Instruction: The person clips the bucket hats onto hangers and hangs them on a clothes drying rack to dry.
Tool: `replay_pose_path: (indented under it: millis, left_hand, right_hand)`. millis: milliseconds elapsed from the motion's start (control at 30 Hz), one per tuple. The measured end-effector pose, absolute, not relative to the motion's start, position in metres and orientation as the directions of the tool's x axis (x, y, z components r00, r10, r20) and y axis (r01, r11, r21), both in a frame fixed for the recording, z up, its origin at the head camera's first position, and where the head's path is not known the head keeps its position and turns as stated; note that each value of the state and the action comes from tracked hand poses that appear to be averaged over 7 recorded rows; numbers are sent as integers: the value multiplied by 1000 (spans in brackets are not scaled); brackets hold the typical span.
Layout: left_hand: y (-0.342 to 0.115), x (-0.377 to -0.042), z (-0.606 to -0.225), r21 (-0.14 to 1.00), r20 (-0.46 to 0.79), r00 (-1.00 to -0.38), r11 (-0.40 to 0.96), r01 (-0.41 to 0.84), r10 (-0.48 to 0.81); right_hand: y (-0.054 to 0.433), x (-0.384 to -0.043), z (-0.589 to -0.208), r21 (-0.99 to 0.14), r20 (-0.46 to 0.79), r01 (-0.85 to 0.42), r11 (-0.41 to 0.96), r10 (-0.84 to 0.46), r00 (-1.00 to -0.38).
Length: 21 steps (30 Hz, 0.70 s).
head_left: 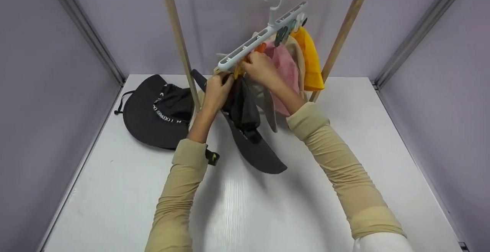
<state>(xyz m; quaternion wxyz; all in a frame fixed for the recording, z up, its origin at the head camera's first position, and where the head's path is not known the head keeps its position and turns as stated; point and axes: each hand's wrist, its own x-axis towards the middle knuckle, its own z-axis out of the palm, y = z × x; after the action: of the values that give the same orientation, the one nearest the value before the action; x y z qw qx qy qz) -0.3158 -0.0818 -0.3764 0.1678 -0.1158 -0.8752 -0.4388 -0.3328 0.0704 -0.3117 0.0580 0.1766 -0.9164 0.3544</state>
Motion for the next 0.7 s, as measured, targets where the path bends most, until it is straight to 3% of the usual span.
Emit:
replay_pose_path:
  millis: [200,367,533,700]
  left_hand:
    - [-81,-316,-374,817,346,-937,475,328,53]
    - [-76,-317,-373,882,313,-949,381,278,-33]
    - [-71,-315,-374,900,316,-944,346,265,-98]
    - [-67,-315,-375,864,395,-910,385,323,-123]
  right_hand:
    - [73,-336,-315,-620,256,-400,675,-308,-916]
    - [73,-336,-317,-634,260,-384,671,-282,-923]
    - [74,-335,-320,-629,275,-397,669,-286,-918]
    - [80,-334,-323,-700,277,-356,620,-224,-934]
